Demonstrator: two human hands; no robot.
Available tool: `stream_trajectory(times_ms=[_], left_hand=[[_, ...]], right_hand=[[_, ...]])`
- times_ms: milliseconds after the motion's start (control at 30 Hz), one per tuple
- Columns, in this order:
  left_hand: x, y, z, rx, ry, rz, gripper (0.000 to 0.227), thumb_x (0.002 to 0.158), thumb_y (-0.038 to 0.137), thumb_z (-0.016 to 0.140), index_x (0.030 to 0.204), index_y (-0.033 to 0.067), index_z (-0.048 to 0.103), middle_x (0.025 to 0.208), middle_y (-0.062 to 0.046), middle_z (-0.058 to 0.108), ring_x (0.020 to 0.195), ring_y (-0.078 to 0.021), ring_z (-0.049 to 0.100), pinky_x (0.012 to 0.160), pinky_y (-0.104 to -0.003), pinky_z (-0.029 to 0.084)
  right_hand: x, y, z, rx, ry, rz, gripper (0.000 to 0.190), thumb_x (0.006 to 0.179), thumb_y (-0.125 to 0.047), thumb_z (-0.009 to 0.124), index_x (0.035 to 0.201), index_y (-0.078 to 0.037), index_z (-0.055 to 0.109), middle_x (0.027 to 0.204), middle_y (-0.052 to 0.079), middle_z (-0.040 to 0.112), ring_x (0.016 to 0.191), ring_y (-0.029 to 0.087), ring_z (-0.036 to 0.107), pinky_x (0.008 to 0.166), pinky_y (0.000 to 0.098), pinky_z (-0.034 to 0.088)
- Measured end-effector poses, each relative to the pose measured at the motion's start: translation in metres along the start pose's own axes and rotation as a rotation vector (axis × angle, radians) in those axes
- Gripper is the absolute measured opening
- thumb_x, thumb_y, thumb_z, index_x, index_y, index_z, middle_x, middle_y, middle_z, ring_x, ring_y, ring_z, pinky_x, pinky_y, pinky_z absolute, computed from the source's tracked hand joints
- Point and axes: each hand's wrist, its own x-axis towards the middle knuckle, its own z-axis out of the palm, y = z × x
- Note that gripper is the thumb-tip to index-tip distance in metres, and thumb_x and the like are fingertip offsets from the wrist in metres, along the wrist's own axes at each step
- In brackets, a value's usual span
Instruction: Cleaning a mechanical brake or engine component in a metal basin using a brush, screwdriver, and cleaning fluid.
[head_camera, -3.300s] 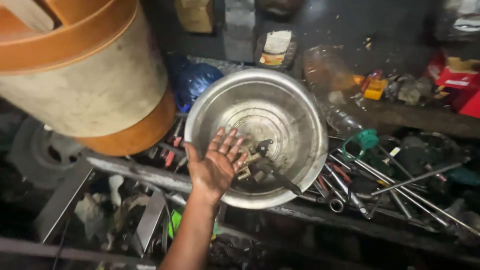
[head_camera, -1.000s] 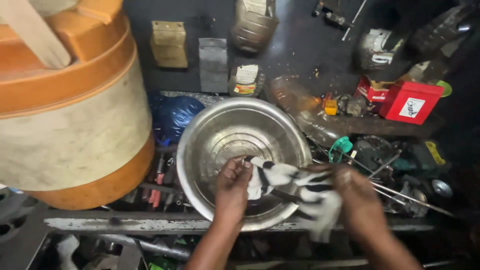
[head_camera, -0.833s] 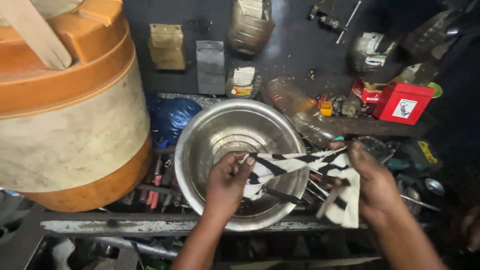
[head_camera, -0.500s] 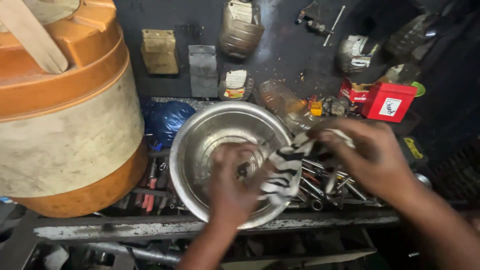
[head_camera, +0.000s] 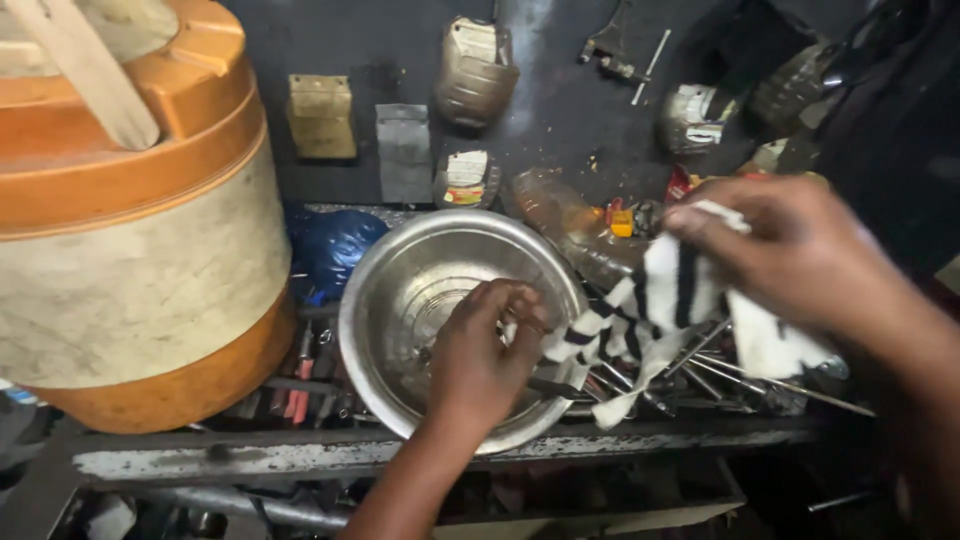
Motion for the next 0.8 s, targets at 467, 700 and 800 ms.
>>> stream_trajectory(times_ms=[467, 700, 800], left_hand=[[0.001, -0.005, 0.060, -0.297, -0.137, -0.296, 0.024, 0.093, 0.024, 0.066, 0.115, 0.0132, 0.064, 0.068, -0.008, 0.070, 0.054, -0.0239, 0.069, 0.054, -0.039, 0.051], [-0.014, -0.050, 0.090, -1.806, -0.111, -0.447, 0.027, 0.101, 0.007, 0.058, 0.128, 0.0053, 0.058, 0.094, -0.008, 0.066, 0.076, -0.0202, 0.066, 0.065, -0.036, 0.055], [-0.021, -0.046, 0.082, -1.762, -0.077, -0.434, 0.030, 0.102, 0.010, 0.055, 0.132, 0.0054, 0.055, 0.103, -0.008, 0.063, 0.085, -0.0197, 0.063, 0.072, -0.035, 0.052]], right_hand=[[-0.038, 0.046, 0.024, 0.394, -0.448, -0.063, 0.041, 0.088, -0.024, 0.075, 0.127, -0.012, 0.073, 0.098, 0.005, 0.077, 0.069, 0.023, 0.074, 0.058, 0.0406, 0.065], [-0.034, 0.028, 0.125, 0.535, -0.231, -0.575, 0.079, 0.097, -0.050, 0.048, 0.158, -0.003, 0.032, 0.157, 0.015, 0.043, 0.138, 0.031, 0.039, 0.117, 0.0439, 0.033], [-0.053, 0.011, 0.193, 0.466, 0.041, -0.656, 0.086, 0.103, -0.058, 0.025, 0.165, 0.000, 0.014, 0.174, 0.022, 0.016, 0.162, 0.040, 0.008, 0.130, 0.0497, 0.010]])
